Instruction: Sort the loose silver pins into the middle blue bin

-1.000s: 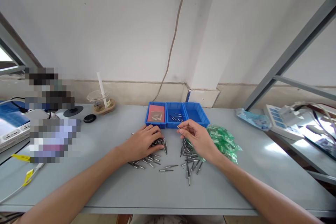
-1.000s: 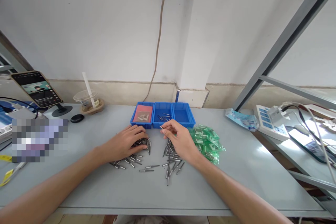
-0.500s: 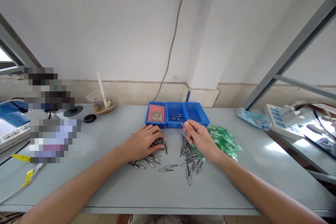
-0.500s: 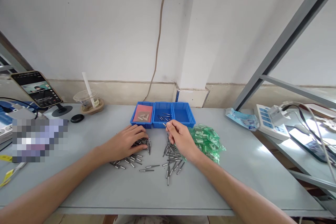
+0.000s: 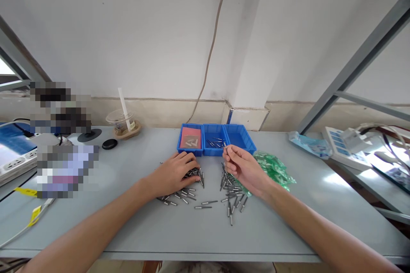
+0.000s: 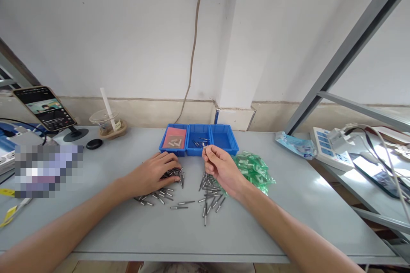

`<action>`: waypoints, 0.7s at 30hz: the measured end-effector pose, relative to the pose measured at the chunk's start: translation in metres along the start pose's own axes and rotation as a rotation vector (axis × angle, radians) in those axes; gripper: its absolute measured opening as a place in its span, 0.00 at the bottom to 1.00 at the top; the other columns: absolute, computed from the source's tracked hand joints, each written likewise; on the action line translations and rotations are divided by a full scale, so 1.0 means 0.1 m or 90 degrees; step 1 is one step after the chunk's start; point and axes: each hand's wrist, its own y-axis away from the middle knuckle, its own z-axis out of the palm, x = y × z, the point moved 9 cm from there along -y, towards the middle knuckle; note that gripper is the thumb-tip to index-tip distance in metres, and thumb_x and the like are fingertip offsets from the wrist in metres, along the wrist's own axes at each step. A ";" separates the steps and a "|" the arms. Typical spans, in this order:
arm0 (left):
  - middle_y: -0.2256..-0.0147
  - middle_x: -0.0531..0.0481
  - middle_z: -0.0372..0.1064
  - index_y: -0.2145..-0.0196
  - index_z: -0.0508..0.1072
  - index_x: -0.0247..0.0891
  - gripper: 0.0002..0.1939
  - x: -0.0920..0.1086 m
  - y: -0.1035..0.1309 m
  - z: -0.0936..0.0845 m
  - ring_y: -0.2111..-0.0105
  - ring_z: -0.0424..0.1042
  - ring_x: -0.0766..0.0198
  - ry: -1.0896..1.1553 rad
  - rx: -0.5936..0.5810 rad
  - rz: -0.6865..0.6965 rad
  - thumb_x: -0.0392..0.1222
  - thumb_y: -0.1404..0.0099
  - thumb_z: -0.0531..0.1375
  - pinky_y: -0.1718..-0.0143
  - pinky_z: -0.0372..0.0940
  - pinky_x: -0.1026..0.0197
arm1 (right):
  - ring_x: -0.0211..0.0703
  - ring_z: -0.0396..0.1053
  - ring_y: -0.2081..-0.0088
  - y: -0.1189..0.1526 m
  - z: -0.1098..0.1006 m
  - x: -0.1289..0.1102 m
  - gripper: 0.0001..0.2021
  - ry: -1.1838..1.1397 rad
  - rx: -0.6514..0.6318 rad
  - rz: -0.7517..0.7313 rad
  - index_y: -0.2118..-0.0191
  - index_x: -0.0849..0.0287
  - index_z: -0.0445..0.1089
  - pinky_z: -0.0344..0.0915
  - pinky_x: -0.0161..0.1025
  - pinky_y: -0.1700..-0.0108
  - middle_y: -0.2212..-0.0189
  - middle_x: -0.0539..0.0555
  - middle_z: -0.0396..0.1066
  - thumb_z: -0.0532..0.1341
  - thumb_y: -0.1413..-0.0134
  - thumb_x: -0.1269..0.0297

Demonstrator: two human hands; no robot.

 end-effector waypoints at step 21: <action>0.51 0.46 0.70 0.48 0.73 0.42 0.13 0.01 0.00 -0.01 0.52 0.70 0.54 0.000 0.006 0.004 0.52 0.21 0.58 0.50 0.64 0.52 | 0.34 0.65 0.71 -0.01 -0.24 -0.10 0.12 0.071 0.130 -0.053 0.52 0.52 0.77 0.63 0.34 0.69 0.60 0.51 0.74 0.71 0.38 0.56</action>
